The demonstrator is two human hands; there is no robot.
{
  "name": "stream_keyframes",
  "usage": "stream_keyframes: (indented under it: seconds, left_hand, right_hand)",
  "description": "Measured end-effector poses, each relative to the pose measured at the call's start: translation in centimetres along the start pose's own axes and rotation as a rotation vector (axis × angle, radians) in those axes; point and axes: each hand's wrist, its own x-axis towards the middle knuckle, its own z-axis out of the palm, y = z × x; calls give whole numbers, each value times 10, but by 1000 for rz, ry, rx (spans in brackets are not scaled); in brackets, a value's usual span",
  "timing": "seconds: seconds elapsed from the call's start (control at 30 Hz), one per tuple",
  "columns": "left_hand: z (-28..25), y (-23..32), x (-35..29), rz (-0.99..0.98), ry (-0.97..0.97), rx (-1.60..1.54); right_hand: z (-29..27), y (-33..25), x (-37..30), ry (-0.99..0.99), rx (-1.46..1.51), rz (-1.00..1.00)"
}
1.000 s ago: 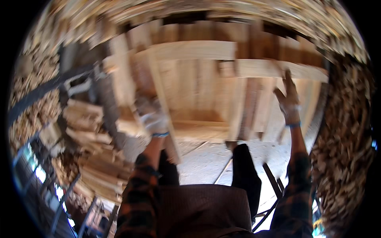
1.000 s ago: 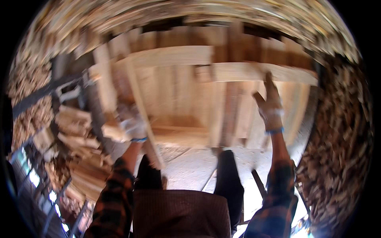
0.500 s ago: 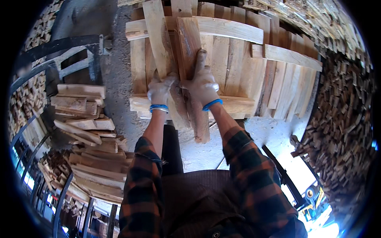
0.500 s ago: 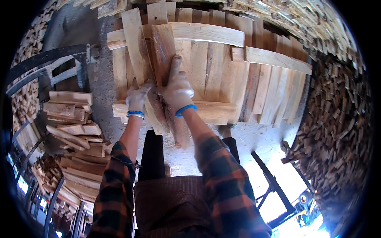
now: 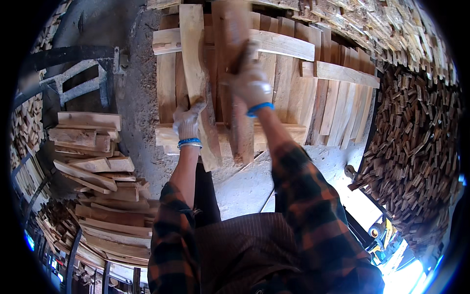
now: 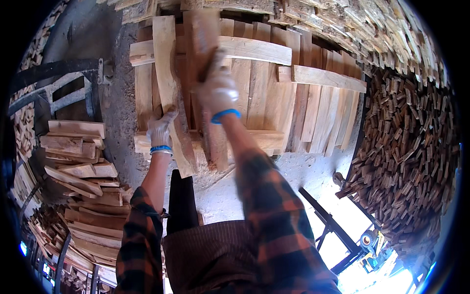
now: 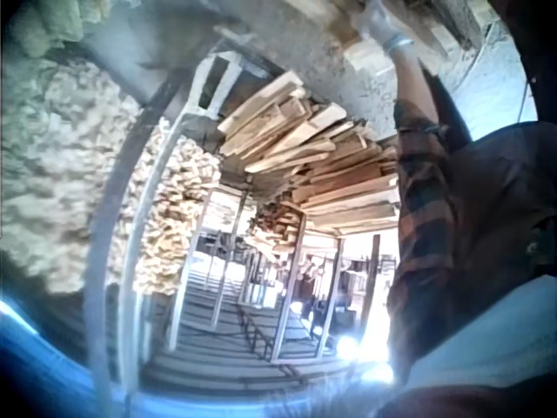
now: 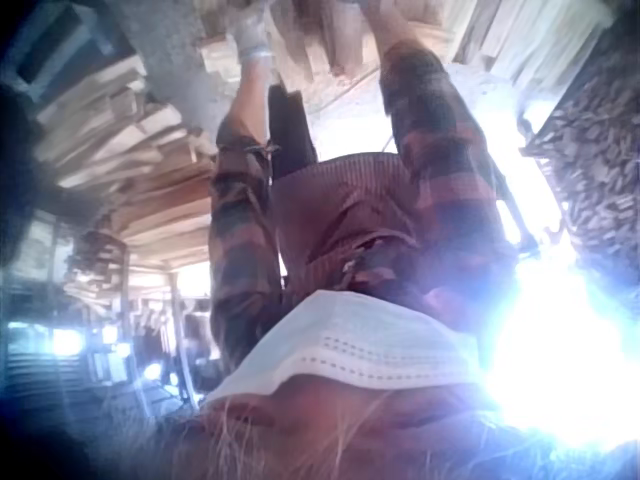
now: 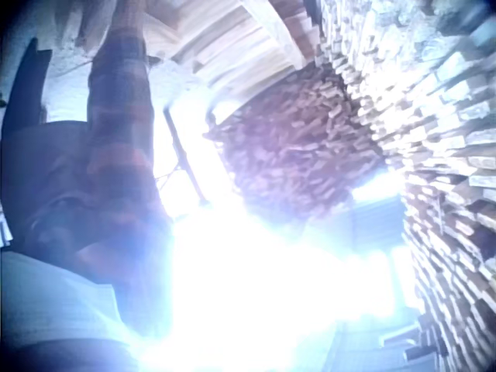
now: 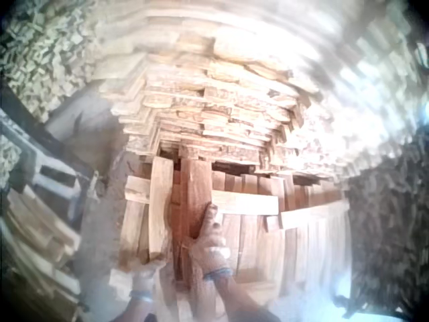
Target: The person repeatedly picks up wooden planks from a pile on the floor and stacks them onto a growing vertical stack. The person wears gloves and handles the planks one by one, aligning them carefully as they build the stack higher.
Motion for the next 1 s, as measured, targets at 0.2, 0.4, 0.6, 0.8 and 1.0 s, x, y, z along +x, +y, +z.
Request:
stream_keyframes:
  seconds: [0.2,0.4,0.6,0.8,1.0]
  left_hand:
    - [14,6,-1,7,183,810]
    - [32,39,-49,419,107,819]
    - [123,13,-145,781,-421,1118]
    - [193,-65,-145,718,-673,1854]
    - [192,-79,-146,669,-645,1936]
  right_hand:
    - [31,37,28,79,608,-171]
    - [-11,104,2,-67,579,-233]
    - [-158,297,-63,-331,136,-34]
    - [-221,418,-85,-519,-411,-31]
    - [-159,485,-21,-492,-706,-170]
